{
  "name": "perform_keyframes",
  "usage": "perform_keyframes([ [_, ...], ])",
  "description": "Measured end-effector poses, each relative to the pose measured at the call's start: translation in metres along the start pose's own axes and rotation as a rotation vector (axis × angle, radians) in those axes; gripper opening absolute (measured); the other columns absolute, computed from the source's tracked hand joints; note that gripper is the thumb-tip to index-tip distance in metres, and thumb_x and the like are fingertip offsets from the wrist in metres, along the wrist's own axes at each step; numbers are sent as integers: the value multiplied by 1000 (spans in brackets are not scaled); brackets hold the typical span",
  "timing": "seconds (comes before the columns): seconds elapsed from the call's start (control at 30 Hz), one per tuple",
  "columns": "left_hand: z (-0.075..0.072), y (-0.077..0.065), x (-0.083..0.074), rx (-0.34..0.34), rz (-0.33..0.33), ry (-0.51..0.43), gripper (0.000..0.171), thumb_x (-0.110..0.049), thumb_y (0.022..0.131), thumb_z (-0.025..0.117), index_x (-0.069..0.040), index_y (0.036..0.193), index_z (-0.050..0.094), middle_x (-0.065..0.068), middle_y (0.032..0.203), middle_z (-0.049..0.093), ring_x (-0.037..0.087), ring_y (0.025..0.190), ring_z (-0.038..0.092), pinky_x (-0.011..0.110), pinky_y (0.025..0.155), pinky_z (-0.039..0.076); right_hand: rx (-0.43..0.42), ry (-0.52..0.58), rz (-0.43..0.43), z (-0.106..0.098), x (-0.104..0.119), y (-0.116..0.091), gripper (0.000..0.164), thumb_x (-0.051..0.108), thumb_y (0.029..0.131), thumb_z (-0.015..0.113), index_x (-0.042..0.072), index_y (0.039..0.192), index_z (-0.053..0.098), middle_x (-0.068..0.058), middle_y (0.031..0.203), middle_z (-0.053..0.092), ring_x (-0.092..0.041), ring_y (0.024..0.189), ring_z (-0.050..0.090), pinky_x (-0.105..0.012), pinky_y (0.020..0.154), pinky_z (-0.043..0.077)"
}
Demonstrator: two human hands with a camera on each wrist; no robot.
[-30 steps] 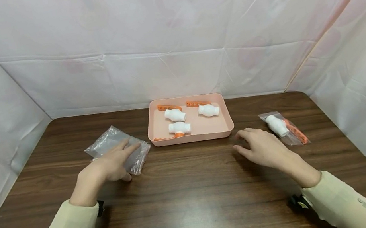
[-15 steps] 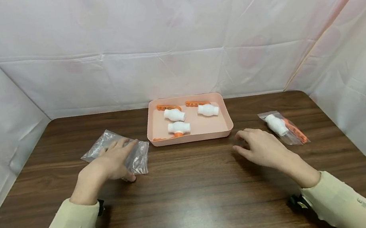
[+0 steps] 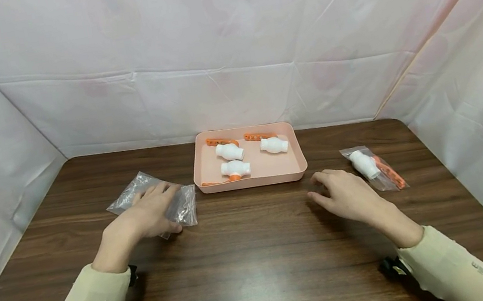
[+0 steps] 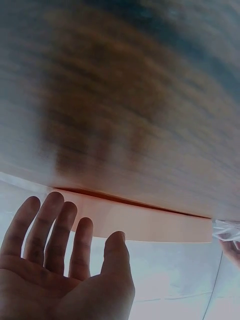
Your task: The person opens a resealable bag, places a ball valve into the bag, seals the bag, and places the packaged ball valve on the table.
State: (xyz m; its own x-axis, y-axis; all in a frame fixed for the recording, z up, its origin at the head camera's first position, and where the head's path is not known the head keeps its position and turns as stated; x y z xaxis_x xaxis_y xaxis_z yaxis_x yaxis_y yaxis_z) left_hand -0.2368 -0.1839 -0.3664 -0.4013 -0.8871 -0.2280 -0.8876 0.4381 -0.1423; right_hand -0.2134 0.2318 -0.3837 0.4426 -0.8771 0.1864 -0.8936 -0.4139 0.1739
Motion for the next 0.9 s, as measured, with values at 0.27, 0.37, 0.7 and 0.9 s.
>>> perform_keyframes([
  [0.27, 0, -3, 1, -11, 32, -33, 81, -29, 76, 82, -1, 140, 41, 19, 136, 44, 40, 128, 38, 67, 101, 25, -3, 2, 2, 0, 1, 0, 24, 32, 89, 68, 10, 98, 67, 1, 85, 64, -11, 71, 56, -35, 61, 47],
  [0.37, -2, -4, -1, -19, 62, -53, 77, -28, 77, 81, 0, 138, 43, 20, 135, 45, 41, 126, 40, 61, 101, 30, -5, 4, 2, -1, 1, 0, 24, 32, 89, 68, 10, 98, 67, 1, 86, 65, -13, 73, 58, -36, 62, 48],
  [0.7, -4, -6, -13, -58, 168, -99, 66, -30, 80, 79, 0, 132, 50, 16, 129, 51, 33, 123, 46, 49, 100, 37, -28, 42, -3, -2, 7, 2, 22, 31, 89, 67, 12, 98, 67, 1, 87, 66, -15, 76, 61, -36, 64, 49],
  [0.9, -3, -4, -24, -88, 215, -92, 63, -33, 80, 78, -3, 129, 52, 11, 120, 55, 27, 111, 54, 45, 95, 42, -32, 79, -12, -2, 12, 4, 17, 30, 89, 67, 14, 98, 67, 2, 87, 66, -16, 77, 63, -36, 65, 50],
])
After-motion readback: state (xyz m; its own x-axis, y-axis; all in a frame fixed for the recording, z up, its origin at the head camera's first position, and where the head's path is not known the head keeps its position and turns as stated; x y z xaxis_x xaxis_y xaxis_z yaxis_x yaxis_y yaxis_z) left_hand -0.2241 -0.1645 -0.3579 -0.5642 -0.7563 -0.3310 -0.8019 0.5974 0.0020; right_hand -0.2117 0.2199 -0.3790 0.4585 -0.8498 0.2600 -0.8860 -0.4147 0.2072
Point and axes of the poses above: each hand's wrist, its own y-axis towards the middle knuckle, its own z-axis out of the palm, x = y × z, the point moved 1 cm from there along y, towards the middle knuckle
